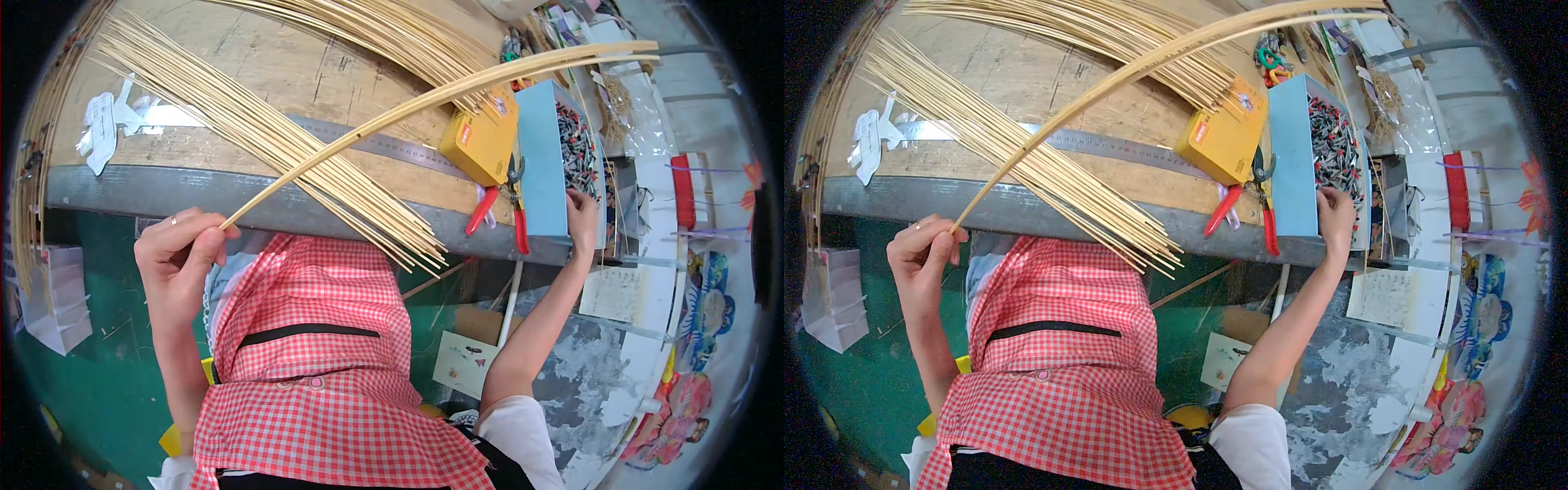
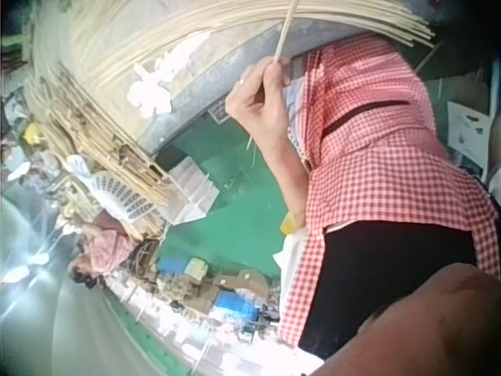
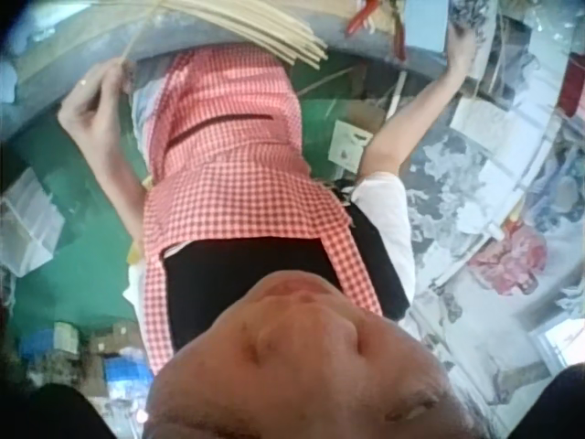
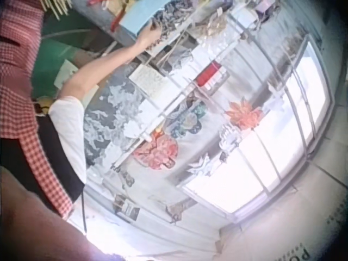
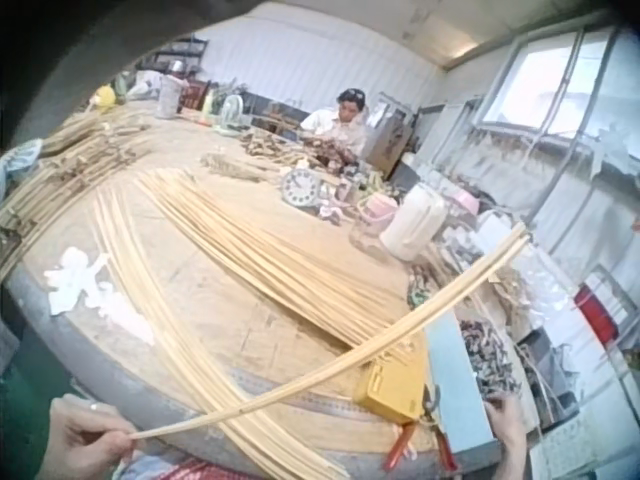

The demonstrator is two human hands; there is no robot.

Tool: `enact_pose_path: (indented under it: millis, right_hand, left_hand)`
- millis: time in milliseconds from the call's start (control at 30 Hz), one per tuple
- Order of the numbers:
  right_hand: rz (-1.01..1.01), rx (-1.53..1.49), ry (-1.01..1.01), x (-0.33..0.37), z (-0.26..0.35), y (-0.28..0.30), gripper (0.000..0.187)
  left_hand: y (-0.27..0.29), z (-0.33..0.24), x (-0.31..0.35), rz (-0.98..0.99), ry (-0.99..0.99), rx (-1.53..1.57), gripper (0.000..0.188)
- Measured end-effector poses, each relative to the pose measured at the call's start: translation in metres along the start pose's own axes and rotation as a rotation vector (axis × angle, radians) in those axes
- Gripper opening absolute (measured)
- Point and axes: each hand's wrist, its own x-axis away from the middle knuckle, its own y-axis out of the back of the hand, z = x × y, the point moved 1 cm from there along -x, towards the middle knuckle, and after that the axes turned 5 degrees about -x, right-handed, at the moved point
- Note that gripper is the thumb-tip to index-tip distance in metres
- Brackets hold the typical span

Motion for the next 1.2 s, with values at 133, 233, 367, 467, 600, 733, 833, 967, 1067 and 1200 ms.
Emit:
enact_pose_path:
  millis: [133, 233, 367, 467, 600, 733, 833, 967, 1067, 1200]
  right_hand:
    - [-0.265, -0.063, 0.046, 0.003, 0.007, -0.003, 0.017]
    - [-0.358, -0.279, -0.014, 0.005, 0.000, -0.002, 0.018]
    - [-0.389, -0.456, -0.056, 0.007, 0.001, -0.001, 0.020]
    - [-0.426, -0.348, 0.034, 0.006, -0.005, 0.000, 0.020]
    - [-0.496, -0.599, -0.035, 0.009, 0.000, 0.004, 0.019]
    - [-0.484, -0.827, -0.074, 0.027, 0.016, 0.005, 0.024]
    - [-0.265, -1.108, 0.072, 0.067, 0.111, 0.000, 0.021]
    - [0.122, -1.211, 0.172, 0.138, 0.239, -0.038, 0.021]
    - [0.526, -1.192, 0.306, 0.177, 0.299, -0.065, 0.020]
    - [0.610, -1.138, 0.433, 0.199, 0.329, -0.081, 0.015]
  left_hand:
    - [-0.004, -0.001, 0.001, 0.004, -0.018, -0.026, 0.012]
    - [-0.006, -0.005, 0.002, 0.012, -0.015, -0.030, 0.013]
    - [-0.009, -0.003, 0.002, 0.013, -0.013, -0.030, 0.013]
    - [-0.010, -0.003, 0.002, 0.019, -0.009, -0.036, 0.013]
    - [-0.011, -0.004, 0.002, -0.022, -0.028, -0.021, 0.011]
    - [-0.009, -0.006, 0.000, -0.002, -0.031, -0.089, 0.010]
    - [-0.007, -0.005, 0.000, 0.009, -0.053, -0.154, 0.009]
    - [-0.011, -0.008, 0.002, -0.006, -0.135, -0.171, 0.006]
    - [-0.014, -0.015, 0.003, -0.027, -0.183, -0.177, 0.008]
    - [-0.015, -0.017, 0.004, -0.046, -0.237, -0.176, 0.009]
